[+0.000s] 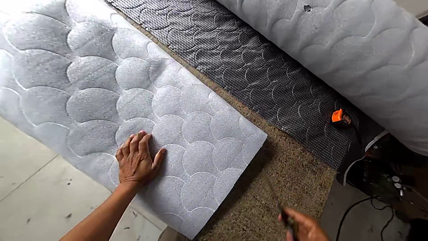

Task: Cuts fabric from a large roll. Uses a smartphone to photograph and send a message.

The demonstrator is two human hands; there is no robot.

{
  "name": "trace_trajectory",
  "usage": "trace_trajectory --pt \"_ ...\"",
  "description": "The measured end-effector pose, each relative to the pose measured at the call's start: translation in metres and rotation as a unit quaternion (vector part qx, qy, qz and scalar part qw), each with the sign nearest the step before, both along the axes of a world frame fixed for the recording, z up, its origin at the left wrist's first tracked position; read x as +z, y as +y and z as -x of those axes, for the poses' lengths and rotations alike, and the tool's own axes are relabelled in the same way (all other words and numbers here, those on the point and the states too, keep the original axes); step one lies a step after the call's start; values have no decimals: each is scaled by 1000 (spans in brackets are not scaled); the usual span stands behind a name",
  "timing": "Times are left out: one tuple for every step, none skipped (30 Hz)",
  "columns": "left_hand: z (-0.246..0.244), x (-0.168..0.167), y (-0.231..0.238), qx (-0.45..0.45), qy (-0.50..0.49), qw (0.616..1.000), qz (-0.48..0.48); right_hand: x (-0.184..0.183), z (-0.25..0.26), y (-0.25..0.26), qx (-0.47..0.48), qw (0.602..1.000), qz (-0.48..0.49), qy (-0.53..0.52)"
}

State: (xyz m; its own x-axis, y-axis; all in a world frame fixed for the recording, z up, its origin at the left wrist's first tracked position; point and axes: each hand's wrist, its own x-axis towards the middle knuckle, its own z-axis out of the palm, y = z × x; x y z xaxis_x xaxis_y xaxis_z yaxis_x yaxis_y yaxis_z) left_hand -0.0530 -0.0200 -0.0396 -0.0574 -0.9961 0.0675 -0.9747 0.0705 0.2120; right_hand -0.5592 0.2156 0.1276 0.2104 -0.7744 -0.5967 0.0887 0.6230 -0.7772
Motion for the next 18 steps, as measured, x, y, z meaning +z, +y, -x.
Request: trace_trajectory --pt "-1 -1 1 1 -1 1000 -1 -17 22 -18 7 999 16 28" --pt "-2 -2 1 0 -3 1000 -3 -33 41 -34 18 999 27 42" --pt "-2 -2 0 0 -5 1000 -4 -47 57 -49 37 998 36 44" --pt "-2 -2 0 1 -6 1000 -3 -59 70 -64 58 997 41 38" --pt "-2 -2 0 0 -7 1000 1 -67 77 -77 79 996 43 26" --pt "-2 -2 0 -1 -7 1000 3 -73 81 -88 95 994 45 12" --pt "-1 -1 0 -1 -6 1000 4 -76 82 -99 101 994 47 -3" --pt "-1 -1 0 -2 -6 1000 3 -79 81 -109 99 994 50 -19" --pt "-1 -1 0 -1 -7 1000 3 -80 80 -117 100 993 53 -30" --pt "-1 -2 0 0 -8 1000 4 -82 80 -126 105 992 58 -34" --pt "-2 -2 1 1 -9 1000 5 -84 79 -133 111 991 62 -36" --pt "-2 -3 0 1 -9 1000 6 -85 78 -140 119 990 64 -34" --pt "-3 -3 0 0 -10 1000 6 -86 77 -147 128 989 66 -29" --pt "-3 -4 0 -1 -9 1000 6 -85 76 -153 135 989 64 -22" --pt "-4 -4 0 -1 -9 1000 5 -85 75 -157 140 988 62 -15" --pt "-4 -3 0 -2 -8 1000 3 -85 75 -161 145 988 58 -7" --pt "-3 -3 0 -2 -7 1000 2 -85 75 -163 146 988 55 -4" --pt "-3 -3 0 -2 -6 1000 2 -85 77 -164 146 988 53 -2"
